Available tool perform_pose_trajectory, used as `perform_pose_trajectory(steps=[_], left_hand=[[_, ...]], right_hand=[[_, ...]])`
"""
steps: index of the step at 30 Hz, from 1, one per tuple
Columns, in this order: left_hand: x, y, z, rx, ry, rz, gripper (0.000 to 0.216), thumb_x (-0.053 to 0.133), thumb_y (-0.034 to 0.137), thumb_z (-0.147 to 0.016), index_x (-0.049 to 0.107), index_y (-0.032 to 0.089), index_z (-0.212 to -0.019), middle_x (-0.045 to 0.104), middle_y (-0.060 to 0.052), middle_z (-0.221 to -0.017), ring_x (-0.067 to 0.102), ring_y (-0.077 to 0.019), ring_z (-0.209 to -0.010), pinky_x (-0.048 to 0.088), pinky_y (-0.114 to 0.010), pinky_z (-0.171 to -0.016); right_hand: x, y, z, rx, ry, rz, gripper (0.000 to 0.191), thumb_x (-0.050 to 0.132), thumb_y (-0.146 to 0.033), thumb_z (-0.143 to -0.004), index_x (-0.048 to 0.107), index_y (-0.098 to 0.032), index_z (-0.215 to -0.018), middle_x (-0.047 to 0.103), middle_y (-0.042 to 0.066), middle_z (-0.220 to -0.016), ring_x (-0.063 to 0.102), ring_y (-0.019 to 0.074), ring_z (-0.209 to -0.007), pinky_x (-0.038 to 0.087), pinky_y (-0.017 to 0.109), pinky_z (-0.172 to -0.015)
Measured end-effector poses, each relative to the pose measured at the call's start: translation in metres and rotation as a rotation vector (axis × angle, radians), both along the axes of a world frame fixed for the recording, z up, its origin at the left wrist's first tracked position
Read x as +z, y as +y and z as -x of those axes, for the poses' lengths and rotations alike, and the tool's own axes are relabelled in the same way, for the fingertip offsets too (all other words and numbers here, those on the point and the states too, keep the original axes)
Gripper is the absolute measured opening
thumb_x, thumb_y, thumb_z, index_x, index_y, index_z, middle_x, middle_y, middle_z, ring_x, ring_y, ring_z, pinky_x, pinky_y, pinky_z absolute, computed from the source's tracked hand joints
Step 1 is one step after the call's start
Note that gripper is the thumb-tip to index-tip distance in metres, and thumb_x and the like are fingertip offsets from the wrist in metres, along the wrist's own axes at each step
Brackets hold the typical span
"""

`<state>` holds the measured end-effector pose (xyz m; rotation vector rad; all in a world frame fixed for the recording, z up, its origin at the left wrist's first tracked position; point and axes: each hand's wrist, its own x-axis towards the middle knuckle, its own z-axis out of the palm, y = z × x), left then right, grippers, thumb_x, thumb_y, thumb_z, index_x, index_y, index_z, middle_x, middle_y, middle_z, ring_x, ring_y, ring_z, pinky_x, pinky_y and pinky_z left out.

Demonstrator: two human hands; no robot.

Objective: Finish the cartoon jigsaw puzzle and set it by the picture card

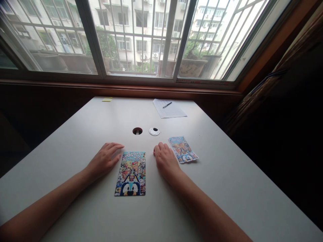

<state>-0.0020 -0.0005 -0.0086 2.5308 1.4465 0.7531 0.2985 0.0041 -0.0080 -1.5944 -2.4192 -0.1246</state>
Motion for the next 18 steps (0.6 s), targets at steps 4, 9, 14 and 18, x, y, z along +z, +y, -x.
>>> perform_pose_trajectory(steps=[4, 9, 14, 18], left_hand=[[0.001, 0.000, 0.000, -0.030, 0.001, 0.014, 0.033, 0.052, 0.024, -0.096, 0.058, 0.023, -0.128, 0.062, -0.006, -0.126, 0.052, -0.0255, -0.118, 0.044, -0.045, -0.104], [0.002, 0.000, 0.000, -0.034, -0.001, 0.010, 0.033, 0.053, 0.025, -0.096, 0.058, 0.023, -0.128, 0.062, -0.006, -0.126, 0.052, -0.0256, -0.118, 0.045, -0.044, -0.104], [0.001, 0.000, 0.000, -0.036, 0.004, 0.002, 0.032, 0.053, 0.025, -0.096, 0.058, 0.023, -0.128, 0.062, -0.006, -0.126, 0.052, -0.0256, -0.118, 0.045, -0.044, -0.104], [0.001, 0.001, 0.001, -0.040, 0.006, -0.003, 0.033, 0.053, 0.025, -0.096, 0.058, 0.023, -0.128, 0.062, -0.007, -0.126, 0.053, -0.0256, -0.117, 0.045, -0.044, -0.103]], right_hand=[[0.000, -0.001, 0.000, -0.010, 0.008, 0.011, 0.013, 0.047, -0.017, -0.102, 0.057, -0.018, -0.094, 0.057, 0.008, -0.098, 0.050, 0.0229, -0.092, 0.039, 0.034, -0.084], [0.005, -0.003, 0.002, -0.050, -0.008, 0.006, 0.012, 0.048, -0.018, -0.102, 0.058, -0.019, -0.095, 0.058, 0.008, -0.099, 0.051, 0.0227, -0.094, 0.039, 0.033, -0.085], [0.010, -0.003, 0.002, -0.079, -0.039, 0.006, 0.012, 0.049, -0.020, -0.102, 0.059, -0.018, -0.095, 0.059, 0.009, -0.099, 0.053, 0.0229, -0.095, 0.039, 0.033, -0.085], [0.012, -0.002, 0.002, -0.063, -0.058, 0.007, 0.012, 0.049, -0.020, -0.102, 0.059, -0.017, -0.095, 0.059, 0.009, -0.099, 0.053, 0.0232, -0.094, 0.039, 0.033, -0.084]])
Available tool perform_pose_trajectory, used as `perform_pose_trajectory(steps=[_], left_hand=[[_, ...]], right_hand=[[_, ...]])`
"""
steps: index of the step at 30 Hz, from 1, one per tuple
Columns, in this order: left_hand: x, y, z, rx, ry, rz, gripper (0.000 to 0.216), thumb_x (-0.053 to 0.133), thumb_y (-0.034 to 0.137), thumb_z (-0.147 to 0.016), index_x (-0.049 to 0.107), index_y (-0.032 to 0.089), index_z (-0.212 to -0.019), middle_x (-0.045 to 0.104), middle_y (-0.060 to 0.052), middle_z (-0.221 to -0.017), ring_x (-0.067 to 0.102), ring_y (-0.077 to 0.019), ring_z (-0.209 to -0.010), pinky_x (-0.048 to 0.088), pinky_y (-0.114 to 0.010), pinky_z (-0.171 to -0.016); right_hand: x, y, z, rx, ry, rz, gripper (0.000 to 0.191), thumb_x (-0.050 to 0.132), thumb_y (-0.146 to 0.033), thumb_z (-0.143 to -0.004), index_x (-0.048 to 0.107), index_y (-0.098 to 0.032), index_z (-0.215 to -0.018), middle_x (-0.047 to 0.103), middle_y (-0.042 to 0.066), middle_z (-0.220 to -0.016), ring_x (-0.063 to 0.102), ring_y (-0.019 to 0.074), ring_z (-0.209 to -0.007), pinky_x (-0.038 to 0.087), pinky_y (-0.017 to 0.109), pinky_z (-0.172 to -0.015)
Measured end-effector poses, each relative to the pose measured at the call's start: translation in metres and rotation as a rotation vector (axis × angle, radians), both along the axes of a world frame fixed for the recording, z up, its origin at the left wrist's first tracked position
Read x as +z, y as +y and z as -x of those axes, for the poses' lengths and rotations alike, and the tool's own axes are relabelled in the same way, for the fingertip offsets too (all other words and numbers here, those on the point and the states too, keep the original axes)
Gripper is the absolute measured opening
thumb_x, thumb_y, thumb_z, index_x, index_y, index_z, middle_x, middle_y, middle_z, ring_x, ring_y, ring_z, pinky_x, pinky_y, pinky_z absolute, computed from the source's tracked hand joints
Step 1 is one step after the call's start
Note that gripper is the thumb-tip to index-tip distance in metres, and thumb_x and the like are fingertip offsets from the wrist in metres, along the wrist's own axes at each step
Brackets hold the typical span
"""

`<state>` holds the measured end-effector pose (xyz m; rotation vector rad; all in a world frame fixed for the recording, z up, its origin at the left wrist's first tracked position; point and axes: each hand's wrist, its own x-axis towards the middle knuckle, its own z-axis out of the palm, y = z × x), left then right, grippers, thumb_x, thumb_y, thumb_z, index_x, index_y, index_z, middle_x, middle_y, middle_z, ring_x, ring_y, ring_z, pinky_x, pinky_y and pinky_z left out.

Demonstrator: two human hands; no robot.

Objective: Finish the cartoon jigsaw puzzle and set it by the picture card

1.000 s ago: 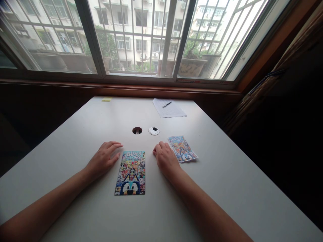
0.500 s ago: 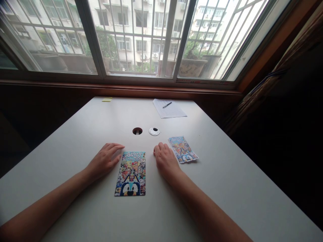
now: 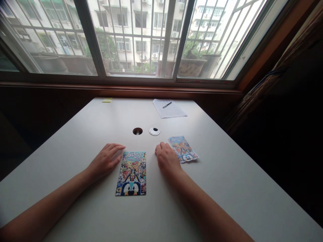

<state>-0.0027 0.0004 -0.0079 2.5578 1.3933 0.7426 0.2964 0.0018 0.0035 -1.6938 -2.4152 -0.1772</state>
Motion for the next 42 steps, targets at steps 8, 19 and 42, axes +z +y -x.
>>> perform_pose_trajectory(steps=[8, 19, 42], left_hand=[[0.000, 0.000, 0.000, 0.005, 0.006, 0.005, 0.033, 0.053, 0.025, -0.096, 0.058, 0.023, -0.129, 0.062, -0.007, -0.127, 0.052, -0.0258, -0.117, 0.045, -0.045, -0.104], [0.001, 0.000, -0.001, 0.000, 0.007, -0.002, 0.033, 0.053, 0.025, -0.095, 0.059, 0.023, -0.127, 0.062, -0.007, -0.125, 0.053, -0.0259, -0.116, 0.046, -0.045, -0.103], [-0.002, 0.003, -0.001, -0.005, -0.001, -0.019, 0.033, 0.055, 0.024, -0.095, 0.059, 0.023, -0.127, 0.063, -0.007, -0.124, 0.052, -0.0264, -0.116, 0.045, -0.046, -0.103]], right_hand=[[-0.001, -0.001, 0.000, -0.012, -0.037, 0.026, 0.014, 0.046, -0.018, -0.103, 0.058, -0.017, -0.097, 0.058, 0.010, -0.101, 0.053, 0.0233, -0.093, 0.038, 0.033, -0.082], [-0.007, 0.002, -0.006, 0.013, 0.034, 0.048, 0.013, 0.047, -0.020, -0.102, 0.058, -0.017, -0.095, 0.058, 0.008, -0.100, 0.054, 0.0221, -0.093, 0.038, 0.032, -0.085], [0.043, -0.069, -0.039, 0.235, 0.376, 0.648, 0.021, 0.079, -0.029, -0.078, 0.063, -0.022, -0.090, 0.055, 0.003, -0.108, 0.050, 0.0217, -0.104, 0.043, 0.032, -0.091]])
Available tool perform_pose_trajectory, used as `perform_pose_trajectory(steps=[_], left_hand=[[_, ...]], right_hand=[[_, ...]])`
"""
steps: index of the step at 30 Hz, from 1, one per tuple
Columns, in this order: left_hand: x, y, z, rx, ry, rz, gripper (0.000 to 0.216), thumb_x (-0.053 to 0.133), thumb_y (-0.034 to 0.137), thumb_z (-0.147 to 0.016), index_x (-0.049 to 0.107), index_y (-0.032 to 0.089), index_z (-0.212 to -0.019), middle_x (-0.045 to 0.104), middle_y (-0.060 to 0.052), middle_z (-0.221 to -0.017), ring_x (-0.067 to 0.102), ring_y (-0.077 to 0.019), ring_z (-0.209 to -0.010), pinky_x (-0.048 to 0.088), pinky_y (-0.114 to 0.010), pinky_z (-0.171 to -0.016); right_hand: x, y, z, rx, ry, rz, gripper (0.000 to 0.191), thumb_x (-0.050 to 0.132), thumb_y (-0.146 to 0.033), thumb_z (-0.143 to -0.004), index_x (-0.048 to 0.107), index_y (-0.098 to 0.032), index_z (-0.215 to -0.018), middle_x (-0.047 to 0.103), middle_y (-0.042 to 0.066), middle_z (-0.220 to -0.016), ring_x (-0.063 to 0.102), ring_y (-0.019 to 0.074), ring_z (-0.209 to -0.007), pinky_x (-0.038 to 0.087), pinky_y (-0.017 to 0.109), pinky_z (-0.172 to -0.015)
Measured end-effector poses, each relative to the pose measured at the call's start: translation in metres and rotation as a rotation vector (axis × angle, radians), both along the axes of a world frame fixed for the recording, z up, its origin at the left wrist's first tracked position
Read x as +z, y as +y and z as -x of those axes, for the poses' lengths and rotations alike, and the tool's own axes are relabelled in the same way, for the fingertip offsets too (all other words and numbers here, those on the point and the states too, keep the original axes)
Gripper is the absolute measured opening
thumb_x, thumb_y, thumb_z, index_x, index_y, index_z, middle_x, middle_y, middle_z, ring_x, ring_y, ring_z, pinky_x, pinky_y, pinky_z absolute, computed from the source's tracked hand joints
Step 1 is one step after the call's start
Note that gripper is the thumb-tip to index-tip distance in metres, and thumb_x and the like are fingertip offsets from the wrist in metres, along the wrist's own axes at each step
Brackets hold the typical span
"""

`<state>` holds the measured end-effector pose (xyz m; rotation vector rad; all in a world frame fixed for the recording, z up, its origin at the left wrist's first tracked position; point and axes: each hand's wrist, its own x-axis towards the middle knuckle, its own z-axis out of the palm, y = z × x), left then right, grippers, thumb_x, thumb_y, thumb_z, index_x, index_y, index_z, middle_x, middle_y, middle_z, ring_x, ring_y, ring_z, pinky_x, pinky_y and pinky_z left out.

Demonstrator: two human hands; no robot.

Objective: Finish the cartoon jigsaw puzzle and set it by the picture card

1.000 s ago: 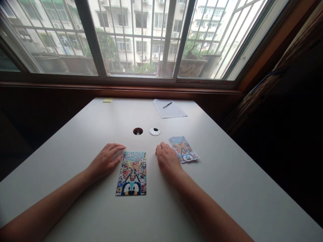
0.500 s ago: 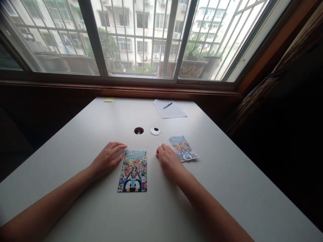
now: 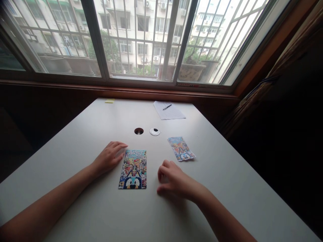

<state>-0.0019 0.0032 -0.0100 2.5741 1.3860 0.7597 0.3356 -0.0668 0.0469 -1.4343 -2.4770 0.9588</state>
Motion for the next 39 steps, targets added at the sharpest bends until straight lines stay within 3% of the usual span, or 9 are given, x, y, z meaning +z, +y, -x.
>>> perform_pose_trajectory(steps=[6, 11, 14, 16, 22, 28, 33, 37, 39], left_hand=[[0.000, 0.000, 0.000, -0.001, 0.001, -0.007, 0.032, 0.055, 0.023, -0.094, 0.060, 0.023, -0.126, 0.063, -0.007, -0.124, 0.052, -0.0262, -0.117, 0.045, -0.045, -0.103], [0.001, 0.001, 0.000, -0.013, -0.007, -0.003, 0.031, 0.056, 0.022, -0.093, 0.062, 0.024, -0.124, 0.063, -0.007, -0.123, 0.052, -0.0258, -0.117, 0.045, -0.045, -0.103], [0.001, 0.002, 0.000, -0.019, -0.011, -0.006, 0.031, 0.056, 0.022, -0.093, 0.063, 0.024, -0.123, 0.064, -0.007, -0.123, 0.053, -0.0256, -0.116, 0.045, -0.045, -0.103], [0.000, 0.002, 0.000, -0.018, -0.009, -0.007, 0.031, 0.056, 0.023, -0.093, 0.063, 0.024, -0.123, 0.064, -0.007, -0.123, 0.053, -0.0256, -0.116, 0.045, -0.045, -0.103], [0.000, 0.002, 0.001, -0.021, -0.015, -0.018, 0.030, 0.056, 0.023, -0.093, 0.064, 0.024, -0.122, 0.064, -0.008, -0.122, 0.054, -0.0251, -0.116, 0.045, -0.045, -0.103], [0.001, 0.003, 0.000, -0.032, -0.013, -0.013, 0.027, 0.057, 0.024, -0.093, 0.066, 0.024, -0.119, 0.065, -0.007, -0.120, 0.055, -0.0248, -0.114, 0.046, -0.045, -0.102], [0.000, 0.003, 0.001, -0.036, -0.019, -0.009, 0.025, 0.058, 0.025, -0.094, 0.068, 0.026, -0.116, 0.066, -0.006, -0.120, 0.055, -0.0248, -0.114, 0.046, -0.044, -0.102], [-0.001, 0.004, 0.001, -0.043, -0.010, -0.005, 0.024, 0.058, 0.026, -0.094, 0.068, 0.025, -0.116, 0.066, -0.006, -0.120, 0.055, -0.0249, -0.114, 0.045, -0.044, -0.103], [-0.001, 0.004, 0.001, -0.046, -0.011, -0.005, 0.024, 0.058, 0.026, -0.094, 0.068, 0.026, -0.116, 0.066, -0.006, -0.120, 0.055, -0.0248, -0.114, 0.045, -0.044, -0.103]], right_hand=[[0.014, -0.051, -0.010, 0.094, -0.132, 0.163, 0.051, 0.090, -0.049, -0.058, 0.062, -0.023, -0.091, 0.052, 0.004, -0.113, 0.048, 0.0262, -0.105, 0.044, 0.037, -0.091], [0.010, -0.061, -0.014, 0.039, -0.025, 0.174, 0.020, 0.065, -0.042, -0.091, 0.060, -0.023, -0.091, 0.056, 0.005, -0.109, 0.053, 0.0217, -0.100, 0.045, 0.033, -0.088], [0.001, -0.064, -0.013, -0.028, -0.009, 0.089, 0.007, 0.054, -0.026, -0.096, 0.057, -0.022, -0.091, 0.056, 0.006, -0.107, 0.054, 0.0199, -0.098, 0.046, 0.032, -0.088], [-0.002, -0.068, -0.012, -0.047, -0.030, 0.068, 0.002, 0.058, -0.021, -0.092, 0.057, -0.022, -0.091, 0.056, 0.006, -0.108, 0.053, 0.0207, -0.101, 0.045, 0.034, -0.090], [0.005, -0.088, -0.012, -0.003, -0.082, 0.158, 0.043, 0.088, -0.024, -0.060, 0.058, -0.024, -0.090, 0.055, 0.003, -0.113, 0.050, 0.0246, -0.103, 0.045, 0.037, -0.093], [0.001, -0.090, -0.016, -0.104, -0.025, 0.166, 0.018, 0.071, -0.021, -0.081, 0.056, -0.023, -0.090, 0.057, 0.005, -0.110, 0.053, 0.0221, -0.100, 0.046, 0.035, -0.090], [0.002, -0.088, -0.013, -0.046, -0.055, 0.145, 0.041, 0.088, -0.031, -0.066, 0.056, -0.023, -0.090, 0.057, 0.004, -0.112, 0.052, 0.0241, -0.104, 0.047, 0.036, -0.094], [-0.002, -0.082, -0.010, -0.047, -0.028, 0.095, 0.022, 0.069, -0.037, -0.088, 0.058, -0.024, -0.103, 0.057, 0.007, -0.114, 0.055, 0.0225, -0.102, 0.050, 0.036, -0.091], [-0.007, -0.077, -0.006, -0.034, -0.011, 0.002, 0.025, 0.063, -0.034, -0.092, 0.058, -0.025, -0.115, 0.055, 0.009, -0.122, 0.054, 0.0238, -0.110, 0.048, 0.040, -0.099]])
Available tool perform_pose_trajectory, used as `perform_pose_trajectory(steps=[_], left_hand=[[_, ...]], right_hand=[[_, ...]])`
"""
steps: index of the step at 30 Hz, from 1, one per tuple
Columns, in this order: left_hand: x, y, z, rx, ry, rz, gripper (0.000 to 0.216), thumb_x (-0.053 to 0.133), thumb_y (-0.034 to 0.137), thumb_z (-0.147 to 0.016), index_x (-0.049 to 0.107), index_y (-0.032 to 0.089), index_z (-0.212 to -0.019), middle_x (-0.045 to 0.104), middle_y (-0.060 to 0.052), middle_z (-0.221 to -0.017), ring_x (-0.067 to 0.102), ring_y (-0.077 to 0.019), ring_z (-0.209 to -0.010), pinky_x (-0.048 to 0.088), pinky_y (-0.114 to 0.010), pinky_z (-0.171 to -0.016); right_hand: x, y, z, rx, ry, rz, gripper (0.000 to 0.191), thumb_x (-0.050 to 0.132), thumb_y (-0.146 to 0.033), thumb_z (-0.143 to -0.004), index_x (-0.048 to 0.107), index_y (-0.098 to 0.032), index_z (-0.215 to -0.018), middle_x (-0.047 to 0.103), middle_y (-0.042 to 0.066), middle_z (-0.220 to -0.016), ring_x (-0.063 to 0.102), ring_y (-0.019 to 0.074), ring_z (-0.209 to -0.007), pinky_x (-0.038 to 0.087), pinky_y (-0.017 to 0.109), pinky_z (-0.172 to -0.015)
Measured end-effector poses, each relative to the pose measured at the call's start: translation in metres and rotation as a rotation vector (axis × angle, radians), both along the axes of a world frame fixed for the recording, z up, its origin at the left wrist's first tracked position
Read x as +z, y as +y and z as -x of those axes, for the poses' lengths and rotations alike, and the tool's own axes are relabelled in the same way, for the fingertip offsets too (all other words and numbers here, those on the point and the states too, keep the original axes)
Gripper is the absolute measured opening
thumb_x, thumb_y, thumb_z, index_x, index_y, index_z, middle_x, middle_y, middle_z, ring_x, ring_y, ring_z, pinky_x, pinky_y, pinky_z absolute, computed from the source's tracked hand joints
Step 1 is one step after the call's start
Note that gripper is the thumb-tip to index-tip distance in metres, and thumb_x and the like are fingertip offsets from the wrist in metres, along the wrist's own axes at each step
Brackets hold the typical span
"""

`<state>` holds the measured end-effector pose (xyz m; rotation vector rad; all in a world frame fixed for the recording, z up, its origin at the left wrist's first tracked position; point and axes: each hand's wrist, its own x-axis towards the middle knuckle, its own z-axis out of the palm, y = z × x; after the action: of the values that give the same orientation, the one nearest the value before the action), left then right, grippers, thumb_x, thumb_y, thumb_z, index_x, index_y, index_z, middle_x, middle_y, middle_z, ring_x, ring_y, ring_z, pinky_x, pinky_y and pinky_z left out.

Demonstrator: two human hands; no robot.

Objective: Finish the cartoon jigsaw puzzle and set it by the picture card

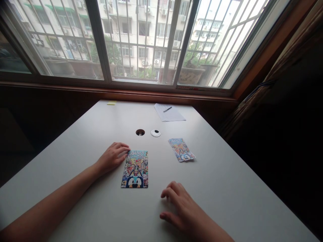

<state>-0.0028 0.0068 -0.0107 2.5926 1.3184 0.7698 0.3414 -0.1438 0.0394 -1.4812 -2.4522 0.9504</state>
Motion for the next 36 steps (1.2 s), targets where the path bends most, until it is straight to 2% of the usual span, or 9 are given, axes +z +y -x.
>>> perform_pose_trajectory(steps=[4, 10, 13, 20, 24, 27, 30, 36], left_hand=[[0.002, 0.000, 0.000, 0.001, -0.001, 0.002, 0.023, 0.059, 0.026, -0.094, 0.069, 0.026, -0.114, 0.066, -0.006, -0.119, 0.055, -0.0248, -0.114, 0.046, -0.043, -0.102], [0.002, -0.001, 0.000, 0.008, -0.003, 0.005, 0.021, 0.060, 0.026, -0.093, 0.069, 0.025, -0.113, 0.066, -0.005, -0.119, 0.055, -0.0246, -0.113, 0.046, -0.043, -0.102], [0.002, -0.001, 0.000, 0.011, -0.003, 0.003, 0.020, 0.062, 0.026, -0.093, 0.070, 0.025, -0.112, 0.066, -0.004, -0.119, 0.055, -0.0242, -0.113, 0.046, -0.042, -0.102], [0.002, 0.000, 0.000, 0.012, -0.005, 0.004, 0.019, 0.062, 0.027, -0.094, 0.070, 0.026, -0.111, 0.066, -0.004, -0.119, 0.054, -0.0240, -0.113, 0.045, -0.042, -0.102], [0.001, 0.000, 0.000, 0.000, 0.002, 0.003, 0.019, 0.062, 0.028, -0.094, 0.070, 0.027, -0.111, 0.065, -0.003, -0.119, 0.054, -0.0237, -0.113, 0.045, -0.042, -0.102], [0.000, 0.000, 0.000, -0.016, 0.009, 0.004, 0.019, 0.061, 0.028, -0.095, 0.070, 0.027, -0.112, 0.065, -0.004, -0.120, 0.053, -0.0241, -0.114, 0.045, -0.042, -0.101], [0.000, 0.000, 0.000, -0.022, 0.016, 0.005, 0.020, 0.060, 0.028, -0.095, 0.069, 0.027, -0.112, 0.065, -0.004, -0.121, 0.053, -0.0243, -0.114, 0.046, -0.042, -0.101], [0.006, -0.004, -0.003, -0.098, 0.039, 0.021, 0.028, 0.059, 0.034, -0.096, 0.065, 0.027, -0.122, 0.062, -0.005, -0.127, 0.051, -0.0254, -0.118, 0.045, -0.044, -0.103]], right_hand=[[-0.013, 0.010, 0.015, 0.042, -0.041, -0.187, 0.042, 0.058, -0.036, -0.095, 0.053, -0.029, -0.136, 0.050, 0.012, -0.136, 0.049, 0.0286, -0.123, 0.041, 0.052, -0.109], [-0.030, 0.027, 0.041, 0.150, -0.105, -0.458, 0.052, 0.057, -0.030, -0.097, 0.045, -0.032, -0.148, 0.047, 0.008, -0.151, 0.044, 0.0295, -0.131, 0.040, 0.050, -0.111], [-0.038, 0.040, 0.048, 0.236, -0.123, -0.550, 0.055, 0.057, -0.034, -0.097, 0.044, -0.028, -0.150, 0.045, 0.008, -0.154, 0.039, 0.0303, -0.137, 0.040, 0.048, -0.111], [-0.043, 0.056, 0.052, 0.309, -0.130, -0.553, 0.059, 0.045, -0.050, -0.102, 0.036, -0.028, -0.155, 0.040, 0.005, -0.159, 0.035, 0.0310, -0.142, 0.037, 0.050, -0.113], [-0.041, 0.057, 0.051, 0.301, -0.088, -0.546, 0.055, 0.049, -0.048, -0.100, 0.043, -0.028, -0.151, 0.045, 0.006, -0.155, 0.039, 0.0309, -0.138, 0.041, 0.049, -0.110], [-0.040, 0.063, 0.048, 0.277, -0.030, -0.547, 0.053, 0.055, -0.044, -0.098, 0.048, -0.024, -0.146, 0.047, 0.009, -0.153, 0.044, 0.0300, -0.133, 0.043, 0.049, -0.110], [-0.039, 0.076, 0.042, 0.234, 0.024, -0.561, 0.055, 0.057, -0.042, -0.097, 0.046, -0.022, -0.147, 0.046, 0.011, -0.153, 0.042, 0.0289, -0.134, 0.041, 0.048, -0.113], [-0.041, 0.103, 0.034, 0.147, -0.023, -0.538, 0.063, 0.057, -0.051, -0.097, 0.040, -0.024, -0.151, 0.045, 0.009, -0.154, 0.039, 0.0288, -0.138, 0.038, 0.049, -0.116]])
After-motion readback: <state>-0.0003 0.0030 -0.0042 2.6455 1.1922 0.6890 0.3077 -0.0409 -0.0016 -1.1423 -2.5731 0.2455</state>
